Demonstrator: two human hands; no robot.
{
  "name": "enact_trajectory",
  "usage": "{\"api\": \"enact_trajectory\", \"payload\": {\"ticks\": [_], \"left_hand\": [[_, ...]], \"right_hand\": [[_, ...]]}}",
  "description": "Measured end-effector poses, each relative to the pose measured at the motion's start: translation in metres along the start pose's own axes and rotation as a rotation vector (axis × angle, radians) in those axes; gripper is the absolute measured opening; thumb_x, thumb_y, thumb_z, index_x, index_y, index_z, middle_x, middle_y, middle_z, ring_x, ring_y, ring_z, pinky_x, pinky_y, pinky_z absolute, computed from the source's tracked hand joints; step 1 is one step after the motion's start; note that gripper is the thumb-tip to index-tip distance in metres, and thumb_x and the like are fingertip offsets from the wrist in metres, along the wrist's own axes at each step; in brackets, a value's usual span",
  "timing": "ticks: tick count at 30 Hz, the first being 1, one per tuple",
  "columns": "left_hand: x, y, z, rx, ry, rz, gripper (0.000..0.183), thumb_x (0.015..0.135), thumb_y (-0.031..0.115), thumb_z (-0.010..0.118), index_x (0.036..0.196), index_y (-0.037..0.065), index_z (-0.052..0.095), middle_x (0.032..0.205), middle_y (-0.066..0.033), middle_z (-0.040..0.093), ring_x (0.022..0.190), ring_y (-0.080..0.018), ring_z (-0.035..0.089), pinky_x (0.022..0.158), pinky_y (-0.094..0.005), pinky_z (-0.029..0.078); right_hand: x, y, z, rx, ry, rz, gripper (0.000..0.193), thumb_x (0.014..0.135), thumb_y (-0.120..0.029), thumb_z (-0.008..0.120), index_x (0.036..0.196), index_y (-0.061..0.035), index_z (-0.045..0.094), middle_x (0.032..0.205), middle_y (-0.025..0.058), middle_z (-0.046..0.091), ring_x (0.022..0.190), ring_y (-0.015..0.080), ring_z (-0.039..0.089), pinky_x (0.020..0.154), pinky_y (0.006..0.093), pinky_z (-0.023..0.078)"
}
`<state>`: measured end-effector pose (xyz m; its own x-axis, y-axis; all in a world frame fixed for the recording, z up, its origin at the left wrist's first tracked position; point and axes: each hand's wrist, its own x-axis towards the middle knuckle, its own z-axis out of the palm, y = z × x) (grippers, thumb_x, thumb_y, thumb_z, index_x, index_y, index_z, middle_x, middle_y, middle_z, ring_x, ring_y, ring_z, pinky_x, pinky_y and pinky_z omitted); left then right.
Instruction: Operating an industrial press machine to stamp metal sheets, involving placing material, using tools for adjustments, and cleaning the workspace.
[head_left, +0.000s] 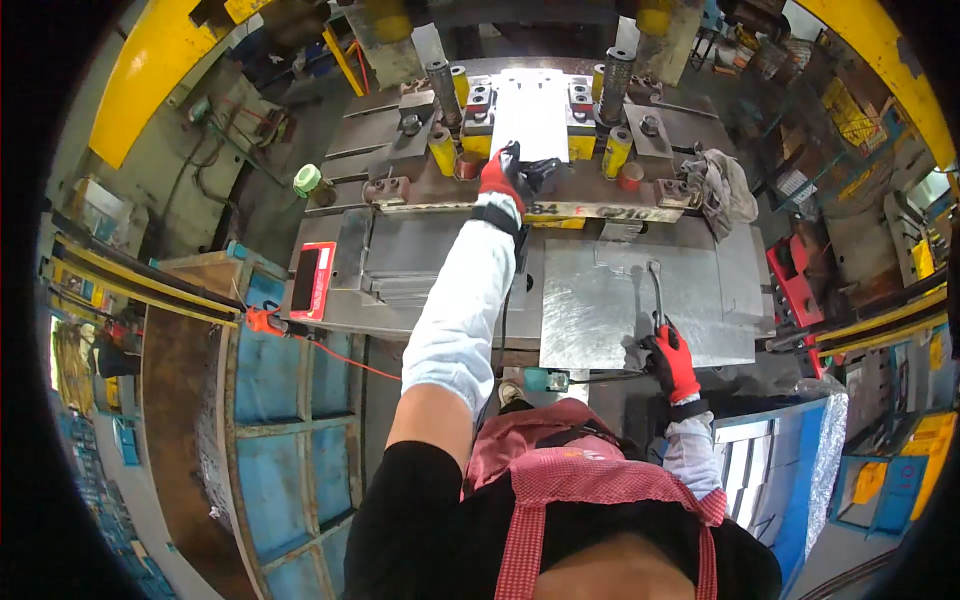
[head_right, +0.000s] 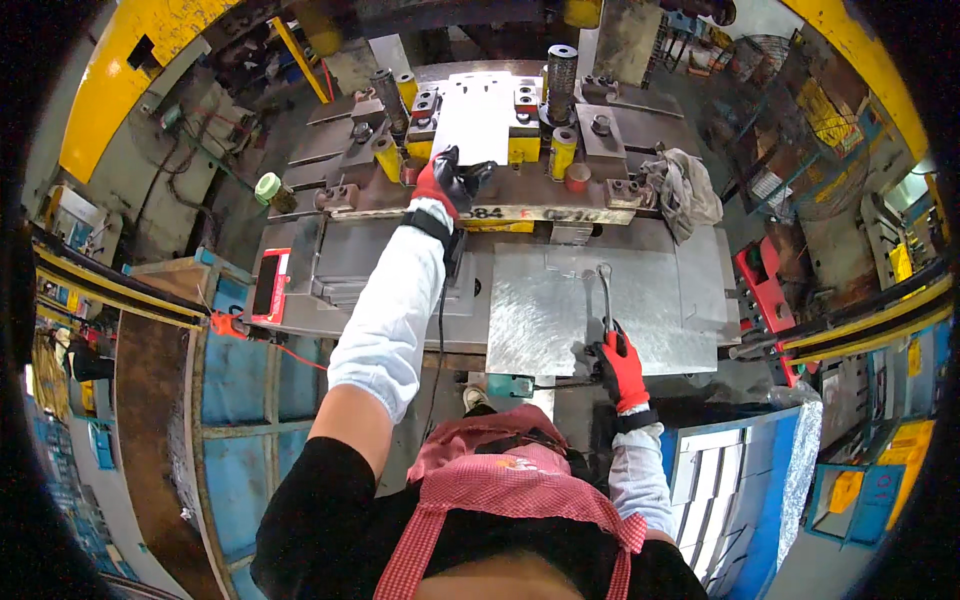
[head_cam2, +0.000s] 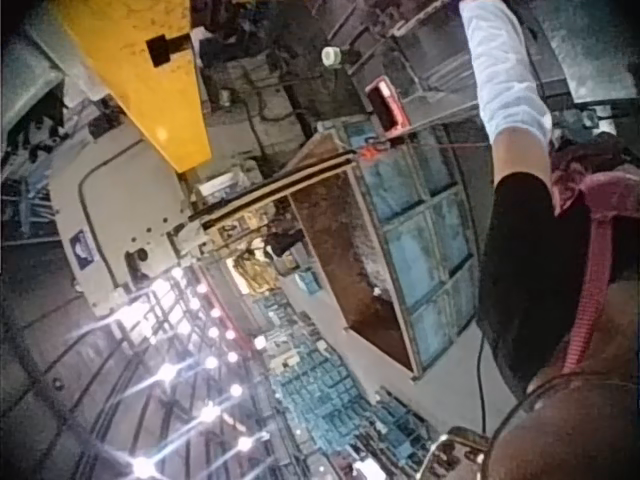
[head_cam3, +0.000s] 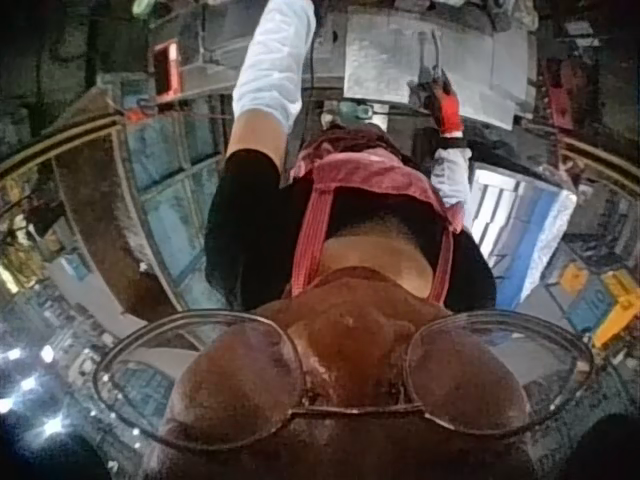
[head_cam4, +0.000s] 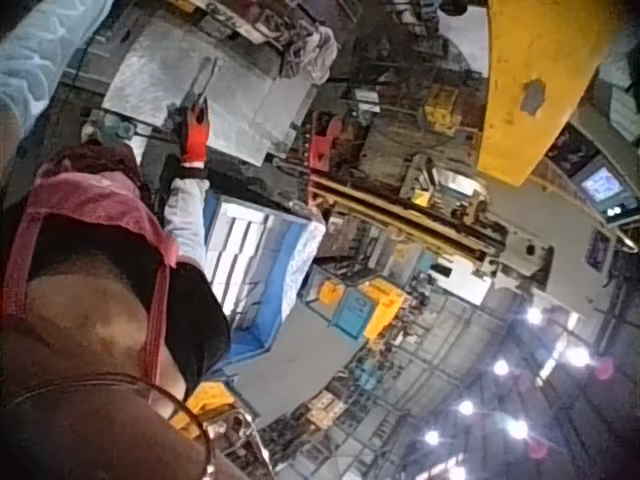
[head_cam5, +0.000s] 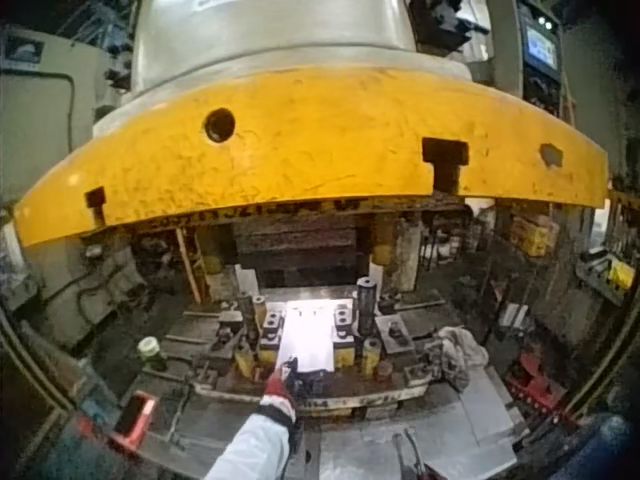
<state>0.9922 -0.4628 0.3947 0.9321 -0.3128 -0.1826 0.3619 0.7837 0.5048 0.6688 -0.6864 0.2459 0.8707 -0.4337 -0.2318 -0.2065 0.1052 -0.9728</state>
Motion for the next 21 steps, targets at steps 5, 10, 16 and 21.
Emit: {"api": "enact_trajectory", "payload": {"ticks": [5, 10, 16, 21], "left_hand": [[0.030, 0.004, -0.021, 0.019, 0.053, 0.010, 0.034, 0.087, 0.030, 0.044, 0.105, 0.001, 0.051, 0.085, -0.0159, 0.062, 0.063, -0.0270, 0.062, 0.050, -0.0368, 0.052], [-0.003, 0.012, -0.004, -0.031, -0.047, -0.132, 0.045, 0.087, 0.037, 0.043, 0.112, 0.000, 0.047, 0.101, -0.0182, 0.057, 0.082, -0.0302, 0.060, 0.072, -0.0391, 0.052], [-0.137, 0.005, -0.054, 0.513, 0.096, 0.130, 0.046, 0.084, 0.031, 0.055, 0.120, 0.003, 0.044, 0.111, -0.0087, 0.055, 0.092, -0.0218, 0.057, 0.073, -0.0328, 0.047], [-0.259, -0.060, -0.153, 0.879, 0.445, 0.456, 0.042, 0.083, 0.025, 0.056, 0.118, 0.003, 0.047, 0.111, -0.0113, 0.055, 0.096, -0.0206, 0.056, 0.080, -0.0314, 0.044]], "right_hand": [[-0.033, -0.033, -0.006, -0.003, -0.021, 0.146, 0.011, 0.082, -0.017, 0.054, 0.084, -0.0077, 0.049, 0.066, 0.0016, 0.053, 0.044, 0.0089, 0.044, 0.040, 0.0244, 0.038], [-0.030, -0.011, -0.029, 0.035, -0.020, 0.144, 0.017, 0.084, -0.023, 0.051, 0.089, -0.0062, 0.050, 0.070, 0.0043, 0.055, 0.048, 0.0111, 0.049, 0.043, 0.0263, 0.042], [-0.012, -0.006, -0.029, 0.300, 0.020, 0.182, 0.017, 0.085, -0.022, 0.052, 0.092, -0.0081, 0.048, 0.070, 0.0043, 0.053, 0.058, 0.0154, 0.055, 0.048, 0.0295, 0.045], [-0.014, -0.019, -0.017, 0.394, -0.040, 0.122, 0.020, 0.080, -0.013, 0.052, 0.096, -0.0077, 0.040, 0.062, 0.0052, 0.049, 0.045, 0.0147, 0.047, 0.043, 0.0290, 0.044]]}}
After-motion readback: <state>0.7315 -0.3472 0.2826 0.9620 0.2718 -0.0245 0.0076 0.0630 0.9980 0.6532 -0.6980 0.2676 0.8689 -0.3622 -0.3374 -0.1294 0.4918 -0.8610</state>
